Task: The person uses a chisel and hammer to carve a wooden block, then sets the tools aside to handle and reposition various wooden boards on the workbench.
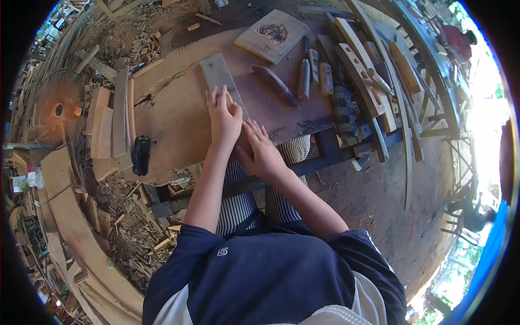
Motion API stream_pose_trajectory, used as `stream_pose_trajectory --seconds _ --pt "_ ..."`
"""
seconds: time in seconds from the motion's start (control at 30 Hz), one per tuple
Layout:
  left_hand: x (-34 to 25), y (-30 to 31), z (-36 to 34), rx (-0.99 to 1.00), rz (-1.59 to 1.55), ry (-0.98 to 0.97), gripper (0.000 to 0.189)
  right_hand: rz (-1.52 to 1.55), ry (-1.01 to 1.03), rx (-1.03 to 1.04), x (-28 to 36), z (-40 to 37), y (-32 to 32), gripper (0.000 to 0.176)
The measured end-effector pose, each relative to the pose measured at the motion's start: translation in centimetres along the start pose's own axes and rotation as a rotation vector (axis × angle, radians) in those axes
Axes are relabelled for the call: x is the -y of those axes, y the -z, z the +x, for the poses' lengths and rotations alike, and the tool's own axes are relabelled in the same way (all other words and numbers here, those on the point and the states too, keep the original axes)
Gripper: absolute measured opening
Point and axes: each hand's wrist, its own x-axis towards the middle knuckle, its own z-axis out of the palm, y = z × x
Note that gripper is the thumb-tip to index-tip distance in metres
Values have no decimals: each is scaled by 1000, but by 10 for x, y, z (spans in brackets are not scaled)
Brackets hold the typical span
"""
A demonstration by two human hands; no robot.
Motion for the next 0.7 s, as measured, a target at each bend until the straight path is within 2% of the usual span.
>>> stream_pose_trajectory --seconds 0.07,0.1,0.13,0.17,0.2,0.23,0.3,0.33,0.4,0.43,0.5,0.53,0.7 --pt "-2 2 3 -20 -13 11 53 -19 31 -78 -1 12 4 37" --pt "-2 3 4 5 -75 46 54 -39 -38 -67 -6 24 8 18" --pt "-3 4 5 30 -139 81 55 -105 -43 -64 -9 44 18 12" --pt "-4 6 5 20 -154 74 54 -100 -111 -157 -11 68 21 11" --pt "-5 7 5 18 -153 72 54 -110 -5 -252 -23 95 24 12" --pt "-7 7 4 23 -135 95 53 -157 -29 -227 -32 125 28 15" --pt "-9 7 3 23 -126 113 53 -319 159 -291 -65 179 27 34" --pt "-8 6 2 -5 -112 103 52 -327 163 -297 -81 196 25 34" --pt "-7 5 4 -42 -104 75 52 -588 26 -170 -102 223 23 54" --pt "-7 6 5 -32 -99 87 52 -636 -101 3 -103 229 29 62" --pt "-7 7 6 -19 -104 91 51 -661 -126 49 -128 230 22 61" --pt "-7 7 5 -24 -109 86 51 -678 -158 112 -129 228 26 60" --pt "-7 5 6 -39 -144 76 49 -683 -123 150 -127 196 44 54"
